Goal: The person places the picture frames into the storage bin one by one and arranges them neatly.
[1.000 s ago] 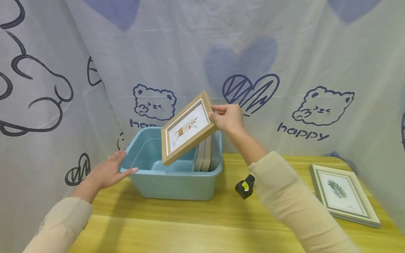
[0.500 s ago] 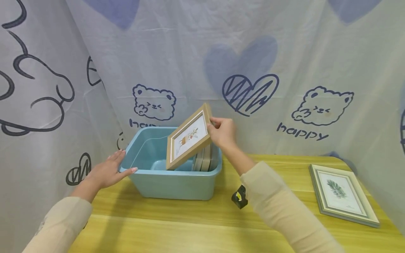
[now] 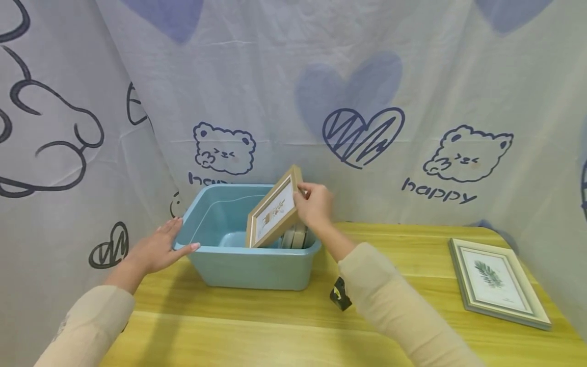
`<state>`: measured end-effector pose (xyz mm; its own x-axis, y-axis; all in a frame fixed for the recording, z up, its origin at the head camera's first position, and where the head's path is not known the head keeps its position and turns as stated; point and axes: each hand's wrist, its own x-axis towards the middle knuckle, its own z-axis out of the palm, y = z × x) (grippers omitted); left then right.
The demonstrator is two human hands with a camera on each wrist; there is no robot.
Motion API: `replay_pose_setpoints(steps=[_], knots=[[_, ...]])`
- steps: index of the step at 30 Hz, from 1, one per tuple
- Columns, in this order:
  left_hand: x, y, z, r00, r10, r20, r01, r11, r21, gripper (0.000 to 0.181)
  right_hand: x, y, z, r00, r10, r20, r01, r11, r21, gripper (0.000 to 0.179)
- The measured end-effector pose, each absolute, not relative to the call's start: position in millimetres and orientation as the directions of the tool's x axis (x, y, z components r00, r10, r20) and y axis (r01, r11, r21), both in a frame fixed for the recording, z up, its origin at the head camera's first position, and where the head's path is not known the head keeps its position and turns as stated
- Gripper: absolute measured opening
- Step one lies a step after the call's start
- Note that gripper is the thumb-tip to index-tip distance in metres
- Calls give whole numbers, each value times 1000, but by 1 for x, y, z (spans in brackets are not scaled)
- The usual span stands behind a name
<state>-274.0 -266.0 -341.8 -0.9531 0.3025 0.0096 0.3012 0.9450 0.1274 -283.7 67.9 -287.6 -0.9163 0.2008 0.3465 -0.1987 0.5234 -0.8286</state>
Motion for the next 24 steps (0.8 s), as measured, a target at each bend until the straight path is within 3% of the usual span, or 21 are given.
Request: replay_pose_setpoints(steps=[6, 19, 20, 23, 24], knots=[[-274, -267, -344, -955, 296, 8, 295, 947, 130, 90, -282, 58, -299, -881, 162, 443, -299, 536, -790, 27], [-272, -267, -345, -955, 297, 23, 297, 944, 143, 89, -278, 51, -303, -955, 67, 288, -210, 535, -819, 38], [-272, -267, -345, -955, 296, 22, 296, 944, 144, 89, -278, 51, -304, -957, 65, 282, -204, 542, -815, 37], [-272, -266, -346, -957, 291, 20, 291, 946, 146, 89, -277, 49, -304, -966, 47, 256, -183, 579, -795, 11], [-272, -266, -346, -957, 290, 22, 290, 946, 147, 89, -277, 48, -305, -966, 42, 254, -179, 601, -779, 16]])
